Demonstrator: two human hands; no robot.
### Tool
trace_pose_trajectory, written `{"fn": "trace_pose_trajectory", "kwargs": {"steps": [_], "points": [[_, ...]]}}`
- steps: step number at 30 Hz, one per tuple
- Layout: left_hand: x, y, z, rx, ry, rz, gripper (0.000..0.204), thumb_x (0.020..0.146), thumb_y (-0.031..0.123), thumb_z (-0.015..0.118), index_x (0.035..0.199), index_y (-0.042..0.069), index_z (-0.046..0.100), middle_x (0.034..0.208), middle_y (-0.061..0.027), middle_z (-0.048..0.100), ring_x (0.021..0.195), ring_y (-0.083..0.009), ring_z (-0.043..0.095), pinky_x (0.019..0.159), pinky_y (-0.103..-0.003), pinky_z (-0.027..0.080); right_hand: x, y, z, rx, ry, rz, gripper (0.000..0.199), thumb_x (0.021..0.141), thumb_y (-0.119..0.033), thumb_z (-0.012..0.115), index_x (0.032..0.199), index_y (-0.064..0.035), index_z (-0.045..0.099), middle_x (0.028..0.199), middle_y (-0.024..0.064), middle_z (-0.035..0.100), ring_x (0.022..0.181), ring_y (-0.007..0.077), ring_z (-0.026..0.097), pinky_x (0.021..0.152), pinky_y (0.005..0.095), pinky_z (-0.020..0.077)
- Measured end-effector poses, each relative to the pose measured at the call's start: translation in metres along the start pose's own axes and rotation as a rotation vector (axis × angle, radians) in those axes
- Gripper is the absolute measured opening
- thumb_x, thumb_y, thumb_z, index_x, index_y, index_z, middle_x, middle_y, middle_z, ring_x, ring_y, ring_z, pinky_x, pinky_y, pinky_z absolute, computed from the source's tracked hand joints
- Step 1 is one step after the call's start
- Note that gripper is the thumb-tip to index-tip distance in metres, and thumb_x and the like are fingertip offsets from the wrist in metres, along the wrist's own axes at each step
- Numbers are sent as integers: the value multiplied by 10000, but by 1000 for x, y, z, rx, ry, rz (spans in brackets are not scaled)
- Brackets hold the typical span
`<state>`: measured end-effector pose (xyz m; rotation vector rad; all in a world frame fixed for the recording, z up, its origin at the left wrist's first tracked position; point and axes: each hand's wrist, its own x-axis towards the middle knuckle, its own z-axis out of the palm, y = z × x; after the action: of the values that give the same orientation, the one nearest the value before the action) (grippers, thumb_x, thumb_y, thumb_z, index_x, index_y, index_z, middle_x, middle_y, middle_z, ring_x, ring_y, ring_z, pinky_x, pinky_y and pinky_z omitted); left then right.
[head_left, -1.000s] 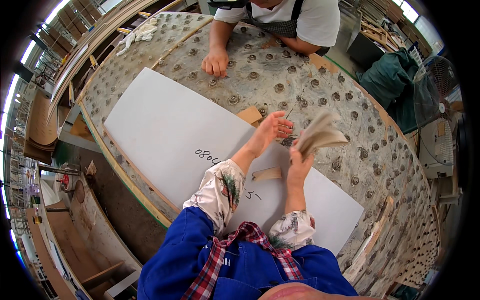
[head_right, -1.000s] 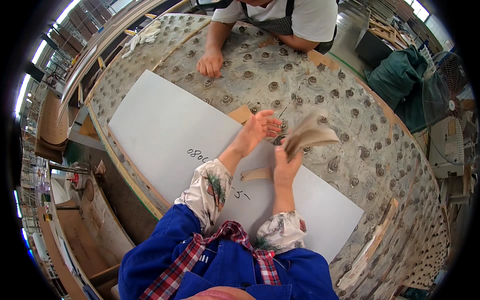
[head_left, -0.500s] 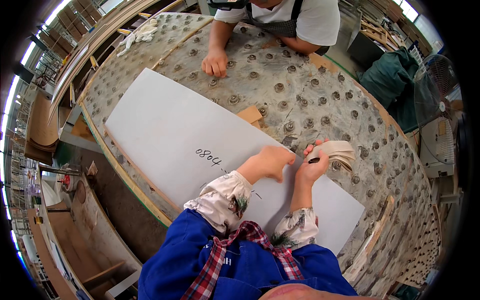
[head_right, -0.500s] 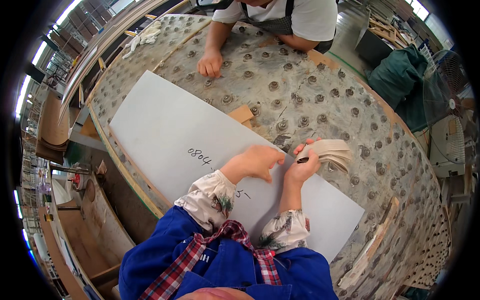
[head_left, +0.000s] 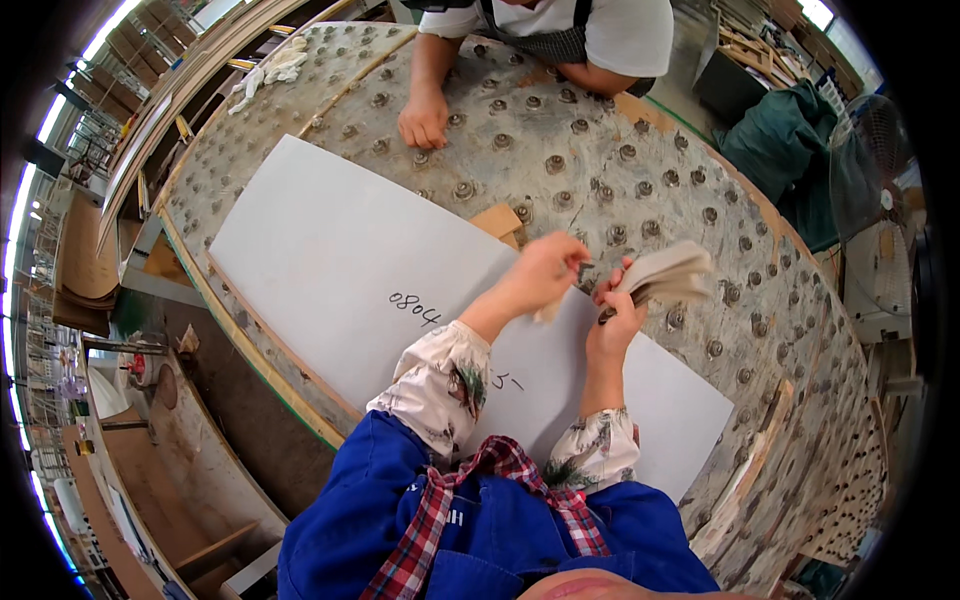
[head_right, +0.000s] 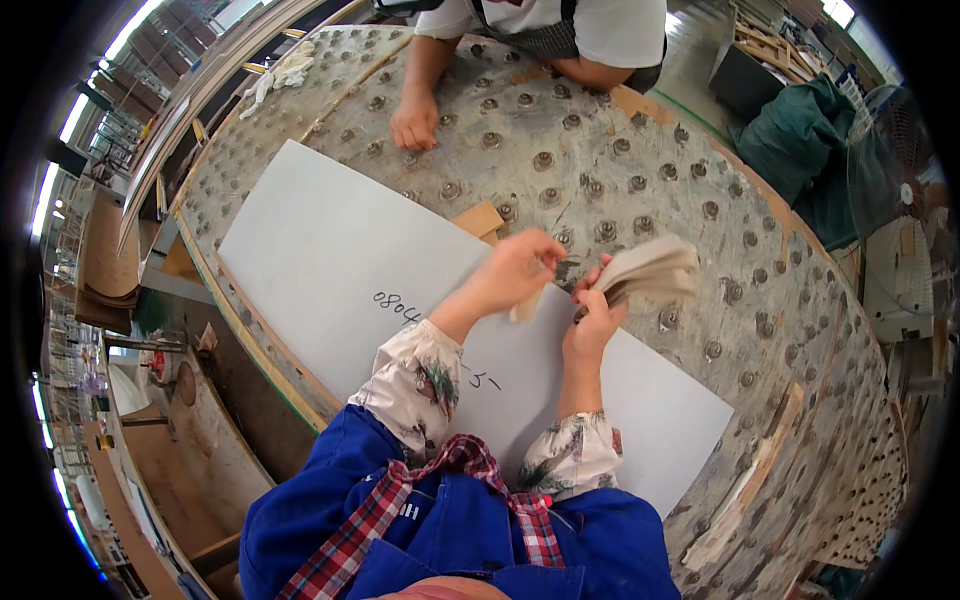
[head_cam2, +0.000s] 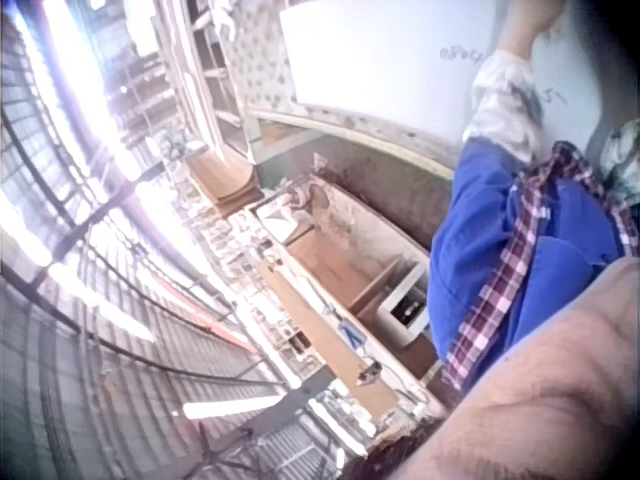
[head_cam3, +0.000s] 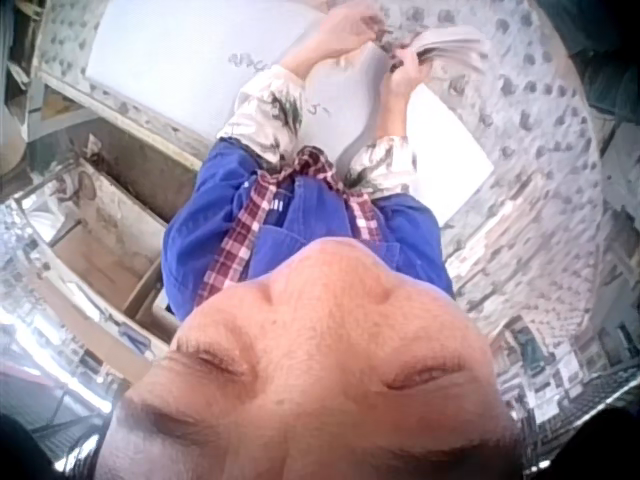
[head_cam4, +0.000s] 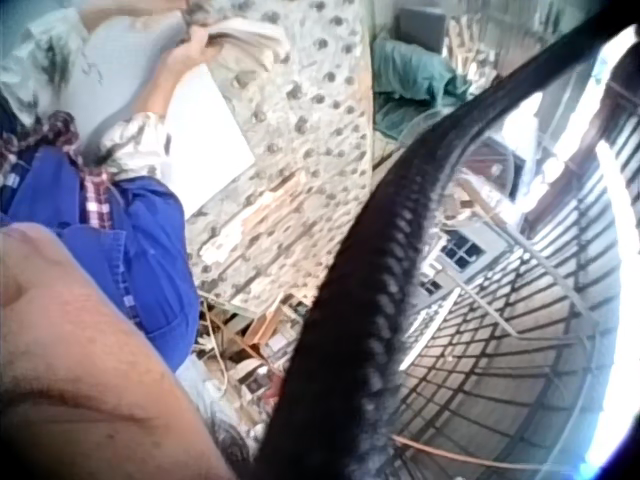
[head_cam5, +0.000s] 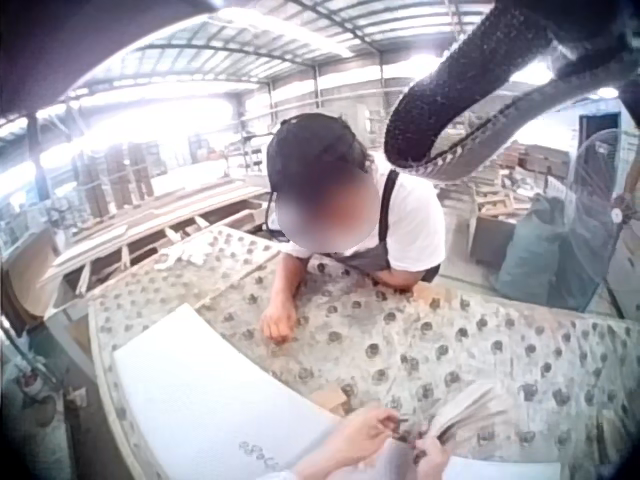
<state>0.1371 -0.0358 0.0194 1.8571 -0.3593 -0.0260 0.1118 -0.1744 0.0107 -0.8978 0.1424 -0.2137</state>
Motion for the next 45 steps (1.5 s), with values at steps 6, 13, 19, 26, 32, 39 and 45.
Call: {"fn": "trace_pose_trajectory", "kwargs": {"steps": [6, 13, 19, 26, 32, 39, 45], "points": [[7, -6, -3, -703, 380, -134, 298, 782, -23, 614, 1047, 14, 482, 1007, -80, 546, 940, -183, 582, 810, -289, 467, -5, 3, 5, -171, -80, 95, 357, 718, -66, 668, 1026, -18, 494, 730, -28, 441, 591, 52, 392, 507, 180, 303], [7, -5, 4, -713, 426, -82, 223, 812, -40, 572, 1017, 6, 495, 999, -77, 574, 995, -177, 581, 827, -274, 469, -12, 1, 21, -461, -98, 18, 308, 705, -139, 730, 917, -23, 539, 722, -9, 516, 571, 52, 449, 500, 188, 342], [3, -1, -7, -880, 234, -63, 288, 806, -50, 524, 1089, 2, 510, 1082, -101, 573, 988, -165, 575, 862, -304, 451, -2, -7, 12, -256, -97, 324, 274, 704, -127, 674, 916, -23, 535, 756, 20, 529, 553, 67, 431, 485, 204, 339], [1, 5, -6, -863, 64, -16, 353, 784, -68, 527, 1127, 14, 521, 1093, -60, 571, 930, -133, 563, 861, -289, 437, 2, -10, 6, -13, -92, 444, 238, 736, -127, 640, 925, -34, 529, 732, 14, 512, 547, 83, 433, 477, 229, 345], [1, -11, -2, -838, 170, -114, 337, 773, -42, 607, 1097, 14, 533, 897, 2, 548, 826, -74, 538, 749, -224, 438, 2, -6, 5, 58, -23, 432, 208, 814, -187, 617, 952, -54, 535, 741, 4, 527, 560, 85, 464, 489, 235, 363], [2, -19, -5, -779, 217, -128, 293, 772, 0, 650, 1044, 22, 544, 809, 17, 542, 756, -60, 524, 680, -206, 428, 1, -9, 10, 23, 17, 330, 271, 787, -172, 649, 991, -45, 524, 794, 20, 552, 600, 91, 497, 511, 231, 389], [2, -16, -3, -881, 242, -159, 312, 779, 26, 658, 1060, 32, 523, 816, 3, 575, 752, -65, 542, 681, -212, 435, 1, -9, 6, -26, -12, 351, 337, 740, -138, 666, 1020, -33, 510, 864, 29, 558, 691, 94, 530, 526, 226, 405]]}}
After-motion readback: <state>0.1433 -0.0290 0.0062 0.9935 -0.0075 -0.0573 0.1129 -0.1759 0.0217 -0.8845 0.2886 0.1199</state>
